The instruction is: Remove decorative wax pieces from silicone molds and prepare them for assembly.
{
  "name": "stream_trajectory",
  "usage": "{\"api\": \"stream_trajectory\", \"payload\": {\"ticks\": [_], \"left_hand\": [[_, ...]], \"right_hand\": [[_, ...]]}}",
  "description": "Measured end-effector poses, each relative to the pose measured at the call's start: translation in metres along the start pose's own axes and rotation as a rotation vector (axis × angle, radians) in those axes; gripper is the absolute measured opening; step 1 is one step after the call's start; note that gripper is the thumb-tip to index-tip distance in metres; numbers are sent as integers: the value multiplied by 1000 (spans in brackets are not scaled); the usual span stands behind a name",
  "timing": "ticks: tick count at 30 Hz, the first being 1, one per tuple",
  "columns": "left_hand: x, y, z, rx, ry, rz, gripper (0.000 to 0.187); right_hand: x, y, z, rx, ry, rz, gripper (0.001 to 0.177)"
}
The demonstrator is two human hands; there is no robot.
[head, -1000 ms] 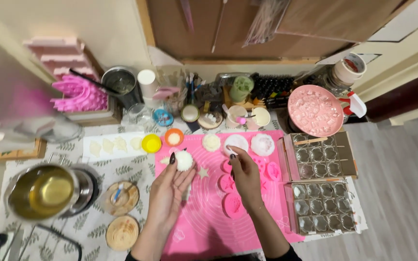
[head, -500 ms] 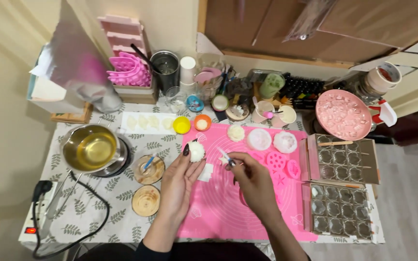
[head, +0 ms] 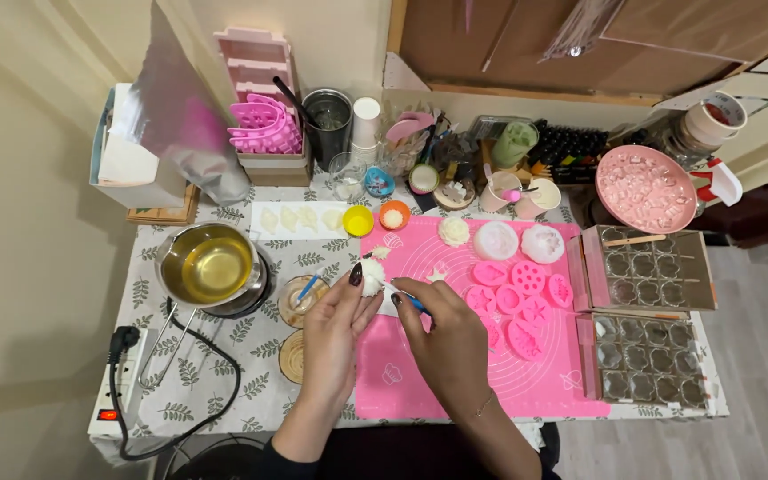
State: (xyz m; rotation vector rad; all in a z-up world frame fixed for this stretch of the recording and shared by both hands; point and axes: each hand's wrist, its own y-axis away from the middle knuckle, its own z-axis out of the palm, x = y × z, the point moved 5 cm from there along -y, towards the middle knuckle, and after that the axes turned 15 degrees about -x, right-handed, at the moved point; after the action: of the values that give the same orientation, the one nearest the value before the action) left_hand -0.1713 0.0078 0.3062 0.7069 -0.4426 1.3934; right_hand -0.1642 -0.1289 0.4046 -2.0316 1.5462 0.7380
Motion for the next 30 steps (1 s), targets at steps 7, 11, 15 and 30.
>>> {"api": "stream_trajectory", "payload": {"ticks": [7, 11, 15, 30], "left_hand": [[3, 0, -11, -14, -22, -9, 38], [8, -2, -11, -26, -45, 8, 38], [10, -2, -8, -35, -65, 1, 40], [4, -12, -8, -40, -81, -10, 43]], "right_hand": [[-12, 2, 8, 2, -7, 23, 19], [-16, 1, 12, 28, 83, -31, 19], [-17, -1, 12, 30, 105, -8, 19], [-10, -7, 11, 6, 109, 26, 17]]}}
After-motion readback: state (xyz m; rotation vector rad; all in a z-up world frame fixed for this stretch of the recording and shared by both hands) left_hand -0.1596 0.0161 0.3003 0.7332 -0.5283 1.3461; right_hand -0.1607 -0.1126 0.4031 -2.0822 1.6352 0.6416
